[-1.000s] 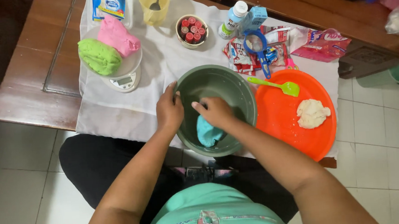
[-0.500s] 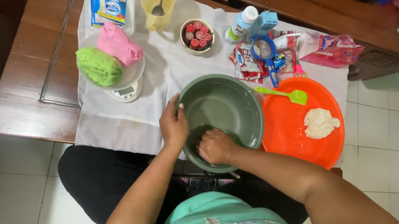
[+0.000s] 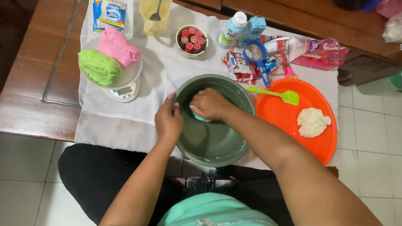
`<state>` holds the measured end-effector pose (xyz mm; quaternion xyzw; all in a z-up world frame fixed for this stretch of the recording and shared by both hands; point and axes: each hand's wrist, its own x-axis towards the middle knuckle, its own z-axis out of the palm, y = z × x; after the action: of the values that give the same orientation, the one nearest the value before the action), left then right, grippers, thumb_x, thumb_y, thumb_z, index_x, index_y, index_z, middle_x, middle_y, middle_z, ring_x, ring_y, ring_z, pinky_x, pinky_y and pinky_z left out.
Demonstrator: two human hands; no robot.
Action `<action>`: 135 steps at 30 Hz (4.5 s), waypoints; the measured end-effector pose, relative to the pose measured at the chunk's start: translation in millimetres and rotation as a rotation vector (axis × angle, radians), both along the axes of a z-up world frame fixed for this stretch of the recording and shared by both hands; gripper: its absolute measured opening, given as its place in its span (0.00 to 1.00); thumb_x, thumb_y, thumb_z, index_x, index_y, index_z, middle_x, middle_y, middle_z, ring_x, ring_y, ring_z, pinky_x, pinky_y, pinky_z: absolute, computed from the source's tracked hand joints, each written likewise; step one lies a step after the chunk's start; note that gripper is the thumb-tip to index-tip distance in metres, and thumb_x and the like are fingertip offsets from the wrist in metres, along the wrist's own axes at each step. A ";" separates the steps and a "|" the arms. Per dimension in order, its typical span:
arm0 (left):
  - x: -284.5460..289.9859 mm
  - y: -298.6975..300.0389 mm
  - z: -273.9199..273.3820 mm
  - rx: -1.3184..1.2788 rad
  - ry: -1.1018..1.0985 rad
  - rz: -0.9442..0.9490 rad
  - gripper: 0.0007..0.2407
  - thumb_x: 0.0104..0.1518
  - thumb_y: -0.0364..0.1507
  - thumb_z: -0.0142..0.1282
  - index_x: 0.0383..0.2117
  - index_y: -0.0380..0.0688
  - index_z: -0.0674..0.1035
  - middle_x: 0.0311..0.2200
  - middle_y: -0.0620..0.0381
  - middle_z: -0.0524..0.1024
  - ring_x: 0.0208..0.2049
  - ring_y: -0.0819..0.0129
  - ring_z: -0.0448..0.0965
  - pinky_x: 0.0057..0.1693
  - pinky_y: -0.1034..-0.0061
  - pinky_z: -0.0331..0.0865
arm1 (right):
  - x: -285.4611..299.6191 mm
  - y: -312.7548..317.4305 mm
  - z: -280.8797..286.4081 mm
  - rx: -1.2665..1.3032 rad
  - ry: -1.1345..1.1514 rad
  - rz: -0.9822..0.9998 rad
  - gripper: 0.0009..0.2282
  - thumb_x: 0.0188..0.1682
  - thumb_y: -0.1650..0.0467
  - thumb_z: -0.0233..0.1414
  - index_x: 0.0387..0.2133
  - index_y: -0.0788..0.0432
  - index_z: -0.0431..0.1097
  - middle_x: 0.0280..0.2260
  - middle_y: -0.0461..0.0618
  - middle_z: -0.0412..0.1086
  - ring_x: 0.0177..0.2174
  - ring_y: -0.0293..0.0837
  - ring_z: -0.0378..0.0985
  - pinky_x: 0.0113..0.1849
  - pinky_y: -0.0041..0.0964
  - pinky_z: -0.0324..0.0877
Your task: Kneading and mixing colored dough in a bowl and transferring it to a plate
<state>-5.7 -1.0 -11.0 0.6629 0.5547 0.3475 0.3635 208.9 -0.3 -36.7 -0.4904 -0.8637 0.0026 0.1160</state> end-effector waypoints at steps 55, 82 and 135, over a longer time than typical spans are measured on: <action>-23.5 24.5 11.2 -0.470 -0.238 0.093 0.15 0.63 0.37 0.53 0.57 0.63 0.79 0.25 0.55 0.75 0.33 0.65 0.77 0.44 0.67 0.73 | -16.2 -64.7 52.9 -0.712 1.599 -1.039 0.26 0.38 0.68 0.71 0.51 0.63 0.73 0.41 0.53 0.76 0.41 0.51 0.80 0.41 0.45 0.77; -14.8 11.6 21.1 -0.527 -0.300 0.105 0.17 0.63 0.35 0.52 0.59 0.54 0.75 0.26 0.52 0.74 0.33 0.58 0.78 0.43 0.65 0.73 | -190.5 216.8 166.1 -0.436 0.289 -0.712 0.22 0.42 0.60 0.62 0.48 0.49 0.65 0.48 0.54 0.74 0.51 0.57 0.77 0.50 0.53 0.73; -29.2 18.6 32.2 0.089 0.202 0.023 0.19 0.71 0.33 0.47 0.59 0.26 0.73 0.42 0.38 0.69 0.37 0.51 0.70 0.45 0.60 0.66 | 238.4 -301.1 46.5 0.212 0.950 -1.743 0.23 0.46 0.64 0.60 0.52 0.66 0.68 0.48 0.57 0.73 0.43 0.49 0.76 0.46 0.40 0.71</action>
<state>-34.9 17.7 21.3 0.7036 0.5802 0.3073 0.2718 447.3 -301.4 9.9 -0.8880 -0.0621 0.0352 0.4542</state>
